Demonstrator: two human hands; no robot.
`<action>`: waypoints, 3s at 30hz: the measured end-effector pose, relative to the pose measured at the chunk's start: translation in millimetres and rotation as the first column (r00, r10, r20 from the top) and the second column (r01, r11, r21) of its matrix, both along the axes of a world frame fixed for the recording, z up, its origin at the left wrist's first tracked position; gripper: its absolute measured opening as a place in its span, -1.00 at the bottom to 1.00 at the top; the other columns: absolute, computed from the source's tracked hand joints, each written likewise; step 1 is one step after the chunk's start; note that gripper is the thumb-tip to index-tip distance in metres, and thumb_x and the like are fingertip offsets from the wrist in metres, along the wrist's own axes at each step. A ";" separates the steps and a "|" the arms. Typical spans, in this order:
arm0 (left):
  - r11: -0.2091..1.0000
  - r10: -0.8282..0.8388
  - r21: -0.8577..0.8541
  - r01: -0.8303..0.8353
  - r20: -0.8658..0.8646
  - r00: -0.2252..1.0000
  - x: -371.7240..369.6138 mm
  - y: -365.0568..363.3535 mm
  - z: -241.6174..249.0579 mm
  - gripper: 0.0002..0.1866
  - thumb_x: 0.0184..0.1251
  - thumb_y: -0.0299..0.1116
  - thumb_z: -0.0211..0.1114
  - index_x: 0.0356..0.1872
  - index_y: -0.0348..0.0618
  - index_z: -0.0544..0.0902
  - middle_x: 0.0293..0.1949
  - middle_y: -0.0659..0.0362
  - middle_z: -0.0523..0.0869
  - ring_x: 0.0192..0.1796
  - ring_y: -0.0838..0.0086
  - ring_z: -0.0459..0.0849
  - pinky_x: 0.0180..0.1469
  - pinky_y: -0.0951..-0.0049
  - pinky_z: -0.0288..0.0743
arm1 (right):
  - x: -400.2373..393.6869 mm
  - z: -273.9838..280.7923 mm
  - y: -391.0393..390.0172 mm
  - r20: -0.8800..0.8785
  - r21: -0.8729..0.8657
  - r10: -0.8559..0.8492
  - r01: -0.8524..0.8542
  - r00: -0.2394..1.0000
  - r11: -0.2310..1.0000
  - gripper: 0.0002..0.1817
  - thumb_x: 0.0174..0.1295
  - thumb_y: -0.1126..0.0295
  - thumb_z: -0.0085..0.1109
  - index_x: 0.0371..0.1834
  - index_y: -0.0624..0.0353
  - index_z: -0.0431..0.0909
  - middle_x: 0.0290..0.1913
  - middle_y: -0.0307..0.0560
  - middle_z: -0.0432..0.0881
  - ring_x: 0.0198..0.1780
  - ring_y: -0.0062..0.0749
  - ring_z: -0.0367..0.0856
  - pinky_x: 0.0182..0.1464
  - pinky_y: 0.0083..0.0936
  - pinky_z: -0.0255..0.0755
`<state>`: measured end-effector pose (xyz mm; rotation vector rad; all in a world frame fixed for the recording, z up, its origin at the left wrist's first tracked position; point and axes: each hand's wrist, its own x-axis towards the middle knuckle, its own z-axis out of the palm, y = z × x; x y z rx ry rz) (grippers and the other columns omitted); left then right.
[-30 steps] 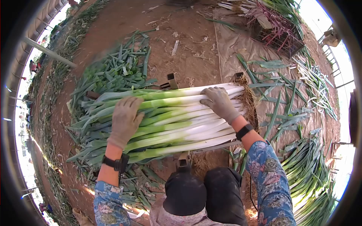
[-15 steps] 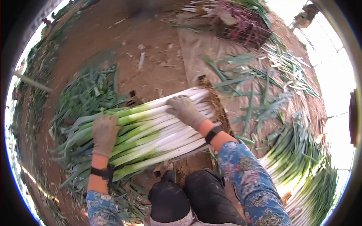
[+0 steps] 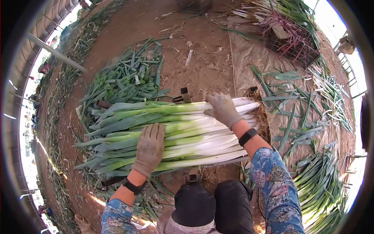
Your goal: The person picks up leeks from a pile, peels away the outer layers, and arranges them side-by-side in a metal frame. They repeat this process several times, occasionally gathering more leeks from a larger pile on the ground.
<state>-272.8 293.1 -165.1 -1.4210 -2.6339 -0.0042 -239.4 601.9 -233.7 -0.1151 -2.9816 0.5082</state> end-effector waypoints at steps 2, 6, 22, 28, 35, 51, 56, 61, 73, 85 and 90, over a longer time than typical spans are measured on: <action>1.000 0.008 0.014 -0.008 0.025 1.000 3.2 0.7 4.2 -0.41 0.19 -0.46 0.32 0.29 -0.34 0.45 0.19 -0.10 0.58 0.27 0.00 0.51 0.40 0.05 0.33 | -2.8 0.7 0.0 0.022 0.032 0.020 -0.021 1.000 0.999 -0.68 0.15 0.16 0.40 -0.11 0.04 0.61 -0.12 -0.07 0.65 0.04 -0.07 0.61 0.07 -0.12 0.43; 0.993 0.020 0.111 -0.041 0.180 0.983 -2.9 -1.8 10.7 -0.43 0.19 -0.45 0.33 0.27 -0.27 0.48 0.19 -0.10 0.59 0.25 -0.03 0.53 0.38 0.04 0.35 | -5.2 -14.0 7.1 -0.040 -0.054 0.028 -0.030 0.999 0.998 -0.67 0.13 0.12 0.41 -0.13 0.02 0.62 -0.13 -0.08 0.69 0.03 -0.13 0.64 0.05 -0.16 0.44; 0.975 -0.074 -0.192 0.111 0.191 0.979 -108.3 32.1 34.9 -0.41 0.11 -0.20 0.50 0.19 -0.13 0.57 0.07 0.05 0.63 0.27 0.11 0.50 0.36 0.15 0.28 | -3.2 -13.0 12.0 -0.070 -0.423 -0.005 -0.025 0.998 0.906 -0.66 0.15 0.14 0.42 -0.21 0.13 0.58 -0.22 0.05 0.71 -0.07 0.03 0.69 -0.02 -0.14 0.50; 0.994 -0.060 0.103 0.023 0.366 0.929 -114.9 17.3 10.8 -0.44 0.13 -0.15 0.48 0.12 -0.22 0.59 0.05 -0.08 0.69 0.13 0.03 0.64 0.17 0.12 0.47 | -8.9 -3.1 28.3 0.055 -0.626 0.063 -0.015 0.996 0.780 -0.68 0.12 0.14 0.43 -0.23 0.14 0.66 -0.18 0.09 0.74 -0.03 0.03 0.70 0.01 -0.18 0.52; 0.962 0.215 -0.272 -0.034 0.675 0.706 -144.5 25.8 17.6 -0.41 0.16 -0.05 0.47 0.13 -0.24 0.66 0.01 -0.16 0.72 0.13 -0.02 0.67 0.19 0.18 0.50 | 10.7 -9.4 28.9 0.018 -0.447 0.009 0.000 1.000 0.894 -0.69 0.13 0.08 0.41 -0.29 0.09 0.67 -0.26 0.01 0.74 -0.13 0.01 0.70 -0.06 -0.17 0.51; 0.990 0.105 -0.138 -0.041 0.500 0.860 -124.9 25.7 7.3 -0.54 0.18 -0.10 0.48 0.02 -0.17 0.73 0.02 -0.09 0.73 0.12 0.02 0.67 0.18 0.14 0.51 | 28.8 -12.3 20.0 -0.068 -0.225 0.022 -0.037 0.997 0.974 -0.53 0.17 -0.10 0.36 -0.12 0.08 0.63 -0.10 0.01 0.70 0.04 -0.01 0.64 0.07 -0.13 0.47; 0.986 0.130 -0.157 -0.047 0.573 0.809 -130.5 28.2 9.2 -0.54 0.14 -0.15 0.51 0.00 -0.23 0.73 -0.05 -0.14 0.75 0.05 -0.01 0.70 0.12 0.13 0.54 | 38.7 -3.7 18.9 -0.018 -0.183 0.069 -0.071 0.997 0.981 -0.41 0.14 -0.11 0.38 0.07 0.07 0.58 0.05 0.01 0.65 0.17 0.01 0.57 0.19 -0.10 0.42; 0.975 0.153 -0.218 -0.033 0.564 0.812 -129.2 32.4 15.7 -0.51 0.14 -0.10 0.51 0.02 -0.20 0.74 0.01 -0.12 0.75 0.10 -0.01 0.68 0.19 0.13 0.51 | 42.0 3.4 12.4 0.033 0.009 0.178 -0.179 0.983 0.984 -0.39 0.12 -0.06 0.40 0.13 0.07 0.54 0.06 -0.04 0.63 0.13 -0.06 0.58 0.16 -0.16 0.41; 0.998 0.020 -0.066 0.020 0.553 0.833 -99.5 42.7 30.5 -0.67 0.23 -0.28 0.41 0.00 -0.12 0.65 -0.03 0.05 0.64 0.07 0.06 0.65 0.12 0.11 0.52 | 42.4 11.2 -22.0 -0.062 0.028 0.126 -0.124 0.990 0.992 -0.63 0.13 0.03 0.36 -0.15 0.02 0.59 -0.12 -0.14 0.58 -0.01 -0.17 0.53 0.05 -0.24 0.39; 0.964 -0.130 -0.096 0.246 0.638 0.759 -108.1 38.3 46.7 -0.59 0.38 -0.13 0.28 0.10 -0.19 0.61 0.14 0.00 0.61 0.21 -0.01 0.56 0.31 0.13 0.42 | 38.2 30.2 -5.5 -0.336 -0.019 0.183 -0.201 0.924 0.979 -0.69 0.14 0.10 0.37 -0.21 0.05 0.60 -0.23 -0.15 0.60 -0.07 -0.17 0.56 0.03 -0.24 0.39; 0.955 -0.225 -0.127 0.268 0.280 0.933 -75.4 19.4 54.4 -0.44 0.02 -0.31 0.46 0.13 -0.17 0.61 0.14 -0.01 0.63 0.24 0.04 0.54 0.29 0.07 0.44 | 30.6 38.0 -1.8 -0.361 -0.019 0.233 -0.257 0.903 0.966 -0.67 0.13 0.06 0.36 -0.27 0.04 0.53 -0.25 -0.15 0.61 -0.09 -0.20 0.59 -0.05 -0.29 0.41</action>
